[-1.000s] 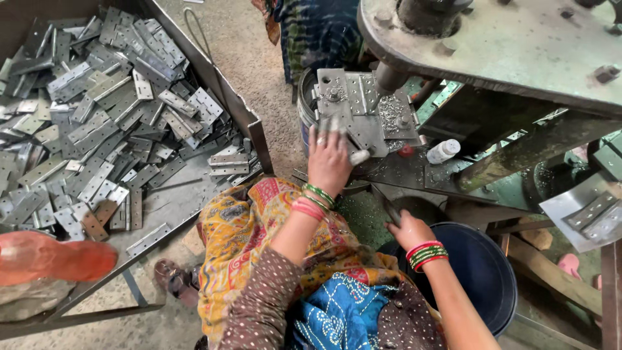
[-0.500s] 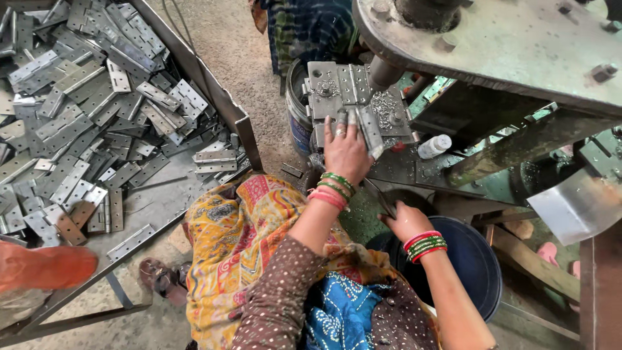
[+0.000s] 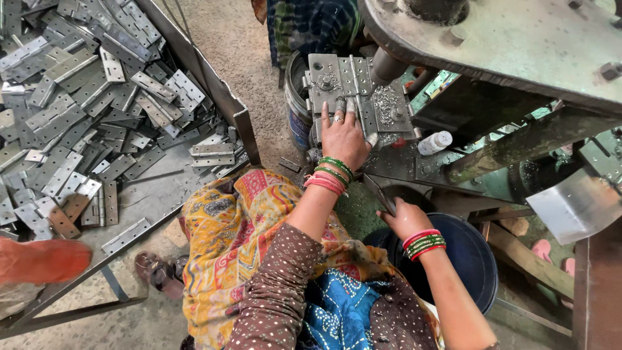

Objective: The person sits on the floor and repeatedly picks metal brackets from a bin, places them into a manual punching machine, and operates the lever to process them. The person then removes the processed brackets and returns them to the bin, continuing this cycle.

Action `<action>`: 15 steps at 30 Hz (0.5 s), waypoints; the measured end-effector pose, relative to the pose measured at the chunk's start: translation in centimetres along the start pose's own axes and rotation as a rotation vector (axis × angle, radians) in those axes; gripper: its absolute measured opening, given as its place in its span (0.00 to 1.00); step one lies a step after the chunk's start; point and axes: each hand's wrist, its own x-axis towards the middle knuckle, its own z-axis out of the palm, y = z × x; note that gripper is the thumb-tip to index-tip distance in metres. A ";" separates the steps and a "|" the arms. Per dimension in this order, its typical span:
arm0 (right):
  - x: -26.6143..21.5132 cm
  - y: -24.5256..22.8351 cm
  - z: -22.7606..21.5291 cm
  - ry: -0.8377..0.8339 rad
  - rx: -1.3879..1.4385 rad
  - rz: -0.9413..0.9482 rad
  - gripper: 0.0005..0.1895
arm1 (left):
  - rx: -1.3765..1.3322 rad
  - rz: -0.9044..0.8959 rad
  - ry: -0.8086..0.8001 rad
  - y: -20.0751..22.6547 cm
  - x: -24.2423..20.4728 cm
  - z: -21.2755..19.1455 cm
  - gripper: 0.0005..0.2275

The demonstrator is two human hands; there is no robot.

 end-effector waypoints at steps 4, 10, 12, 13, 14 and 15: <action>0.7 2.2 5.3 -0.009 0.037 0.085 0.28 | -0.041 0.010 0.040 -0.3 -0.1 0.1 0.30; 1.5 3.3 14.1 0.159 0.090 0.103 0.23 | -0.023 0.047 0.157 -0.1 -0.2 0.8 0.23; 1.2 3.4 14.5 0.149 0.188 0.070 0.24 | 0.004 0.055 0.182 0.1 -1.1 1.2 0.18; 1.3 3.6 13.7 0.148 0.233 0.051 0.25 | -0.022 0.057 0.180 0.2 -1.3 1.3 0.18; 1.7 3.8 12.3 0.106 0.192 0.041 0.27 | -0.050 0.056 0.184 0.3 -1.0 1.2 0.18; 1.9 4.0 10.6 0.064 0.150 0.032 0.29 | -0.077 0.056 0.188 0.3 -0.6 1.1 0.19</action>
